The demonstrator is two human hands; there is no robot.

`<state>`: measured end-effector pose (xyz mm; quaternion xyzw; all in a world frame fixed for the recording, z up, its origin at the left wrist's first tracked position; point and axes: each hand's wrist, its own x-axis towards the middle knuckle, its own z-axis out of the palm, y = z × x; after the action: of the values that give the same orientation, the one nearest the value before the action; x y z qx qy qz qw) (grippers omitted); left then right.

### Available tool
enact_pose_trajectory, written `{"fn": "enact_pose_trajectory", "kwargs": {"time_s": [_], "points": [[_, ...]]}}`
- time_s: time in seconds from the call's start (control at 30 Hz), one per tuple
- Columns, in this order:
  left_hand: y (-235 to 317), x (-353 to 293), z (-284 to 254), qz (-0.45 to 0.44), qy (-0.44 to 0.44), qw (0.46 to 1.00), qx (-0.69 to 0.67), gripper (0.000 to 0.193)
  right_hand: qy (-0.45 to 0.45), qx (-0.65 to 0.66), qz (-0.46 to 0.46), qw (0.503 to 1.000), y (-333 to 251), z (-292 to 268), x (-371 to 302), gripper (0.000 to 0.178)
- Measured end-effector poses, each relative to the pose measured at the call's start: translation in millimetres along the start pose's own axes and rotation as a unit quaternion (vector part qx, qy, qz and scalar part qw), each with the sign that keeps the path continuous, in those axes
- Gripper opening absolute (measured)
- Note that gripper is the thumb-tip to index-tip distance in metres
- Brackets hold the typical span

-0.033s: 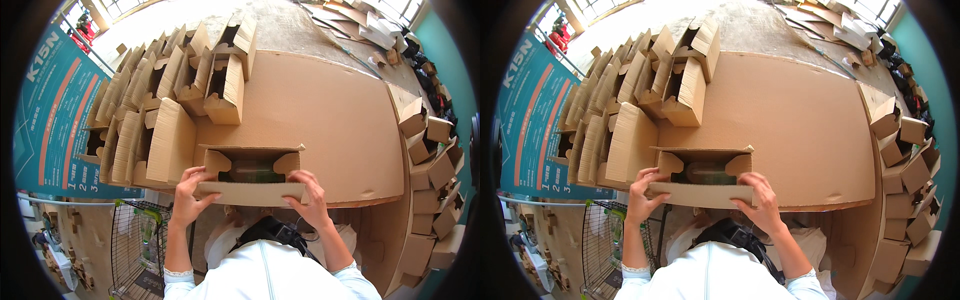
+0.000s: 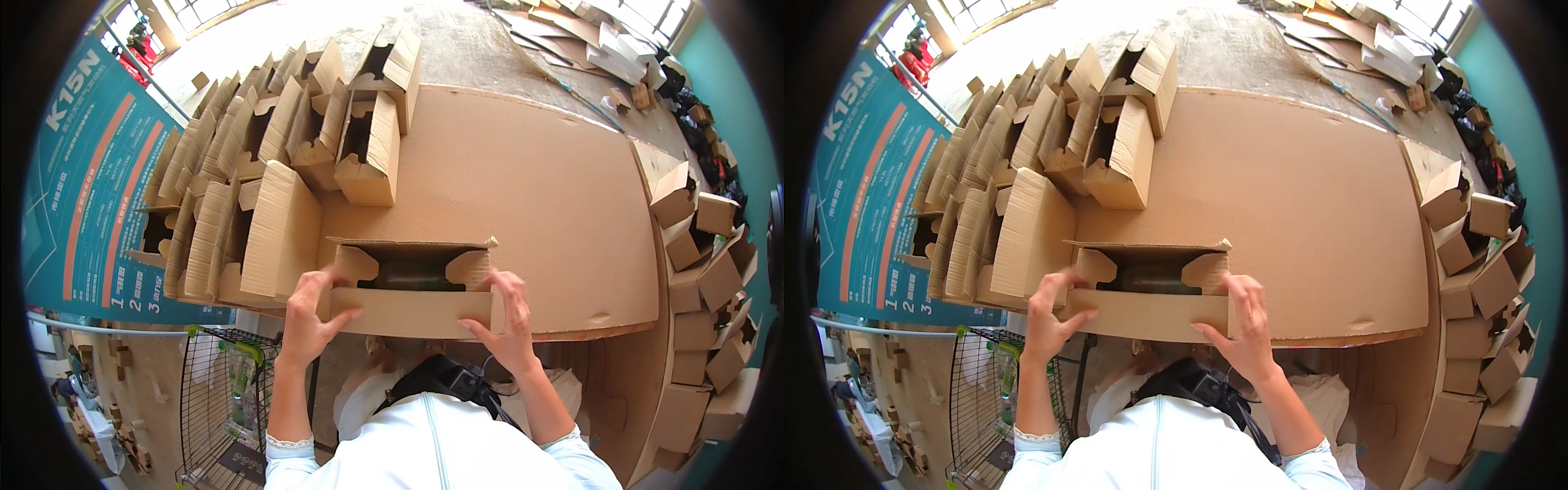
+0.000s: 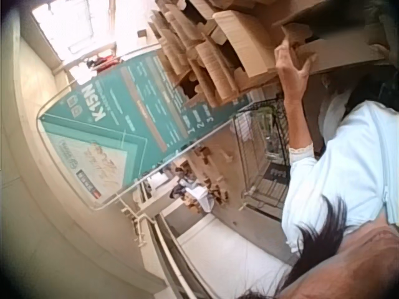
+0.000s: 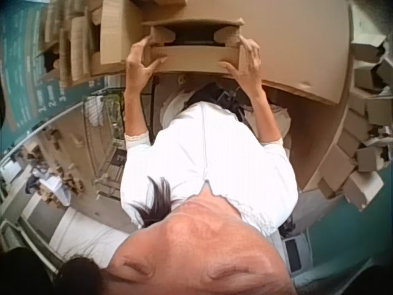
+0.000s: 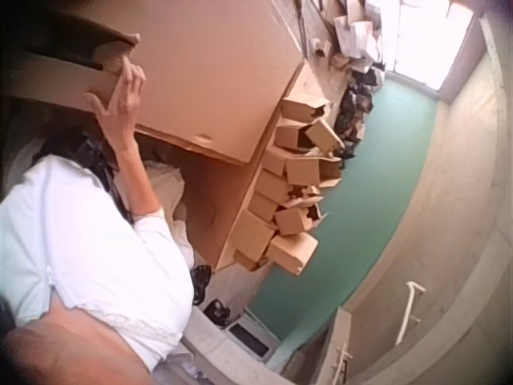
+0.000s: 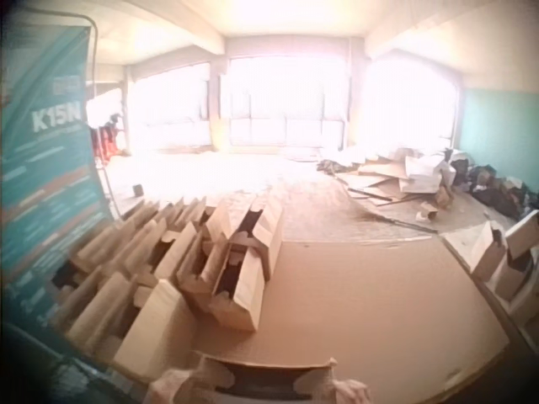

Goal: The person takes plastic bottles one at a time from a shopping cart, places each bottle into an individual cardboard box, and then folds the box flaps to close it.

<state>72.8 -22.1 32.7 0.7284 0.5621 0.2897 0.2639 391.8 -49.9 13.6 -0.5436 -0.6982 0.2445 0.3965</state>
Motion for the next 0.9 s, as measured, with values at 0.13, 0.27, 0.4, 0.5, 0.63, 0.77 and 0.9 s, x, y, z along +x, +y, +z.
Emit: {"fn": "enact_pose_trajectory", "kwargs": {"time_s": [0.13, 0.27, 0.4, 0.5, 0.63, 0.77, 0.9], "points": [[40.7, 30.9, -14.6, 0.137, 0.070, 0.966, 0.206, 0.096, 0.060, -0.178, -0.057, 0.981, -10.0, -8.0, 26.0, 0.095], [32.4, 46.0, -16.6, 0.182, -0.059, 0.960, 0.205, 0.076, -0.068, -0.189, -0.133, 0.971, 6.1, -12.3, 42.5, 0.075], [10.3, 25.8, -2.4, 0.185, -0.113, 0.957, 0.191, 0.057, -0.150, -0.221, -0.149, 0.952, 16.4, -2.6, 20.9, 0.064], [7.6, 20.2, 2.6, 0.177, -0.170, 0.942, 0.228, 0.100, -0.194, -0.241, -0.094, 0.946, 6.2, 0.4, 1.1, 0.085], [17.1, 33.4, 1.7, 0.164, -0.244, 0.899, 0.323, 0.124, -0.243, -0.255, -0.080, 0.933, -8.7, -4.6, 5.6, 0.096], [18.6, 51.0, 5.2, 0.173, -0.258, 0.895, 0.320, 0.125, -0.245, -0.323, -0.078, 0.911, -11.7, -4.9, 10.7, 0.099], [18.4, 54.2, 9.8, 0.171, -0.246, 0.914, 0.275, 0.121, -0.271, -0.281, -0.046, 0.919, -9.1, -5.3, 13.7, 0.101]]}}
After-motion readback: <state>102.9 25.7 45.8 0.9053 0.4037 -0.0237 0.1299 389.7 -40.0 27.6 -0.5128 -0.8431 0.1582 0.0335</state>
